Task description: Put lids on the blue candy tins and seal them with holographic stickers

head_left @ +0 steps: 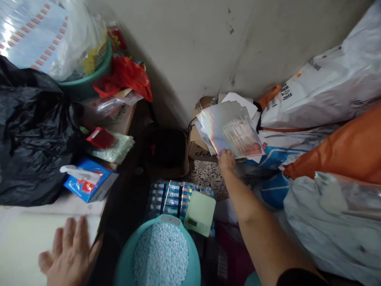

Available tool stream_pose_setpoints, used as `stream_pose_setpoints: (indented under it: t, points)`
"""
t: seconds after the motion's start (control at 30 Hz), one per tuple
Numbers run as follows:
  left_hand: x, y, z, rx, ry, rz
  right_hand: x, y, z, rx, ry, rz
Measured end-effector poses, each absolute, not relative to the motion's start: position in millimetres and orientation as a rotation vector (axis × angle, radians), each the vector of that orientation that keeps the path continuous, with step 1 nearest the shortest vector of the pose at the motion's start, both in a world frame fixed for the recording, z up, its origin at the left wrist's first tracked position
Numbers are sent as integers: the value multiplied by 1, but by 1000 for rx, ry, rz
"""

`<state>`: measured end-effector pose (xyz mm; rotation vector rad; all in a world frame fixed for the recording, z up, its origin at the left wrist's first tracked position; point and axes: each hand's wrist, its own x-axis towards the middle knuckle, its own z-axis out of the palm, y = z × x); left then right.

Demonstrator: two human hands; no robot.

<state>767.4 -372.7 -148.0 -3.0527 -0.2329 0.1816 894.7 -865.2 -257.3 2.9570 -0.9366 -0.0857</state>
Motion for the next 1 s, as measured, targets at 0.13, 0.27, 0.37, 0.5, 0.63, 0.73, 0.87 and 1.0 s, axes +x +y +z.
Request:
stream_pose_setpoints:
  t: [0.13,0.27,0.37,0.5,0.63,0.73,0.87,1.0]
  points:
    - [770,-366,-150,-3065,-261,210,895,-875,-242,2952,-735,-294]
    - [772,-362,-152,-3076,-255,224,899,-879,-233,2938,-668,-428]
    - [771,-366,-150,-3058,-267,222,902,-878,-232,2925,-665,-457]
    - [768,-371,-148,-3077,-233,171,904,-878,-221,2903,-640,-438]
    - [766,-367,-149,-3104,-221,184,902,-884,-173,2855,-566,-250]
    - [766,-359,-152,-3131,-213,200,890,-883,-111,2796,-352,58]
    - [762,-360,-151,-3273,-210,102,855,-856,-12,2740,-17,417]
    - [753,-393,-112,-3731,-242,119,790,-793,76,2650,372,728]
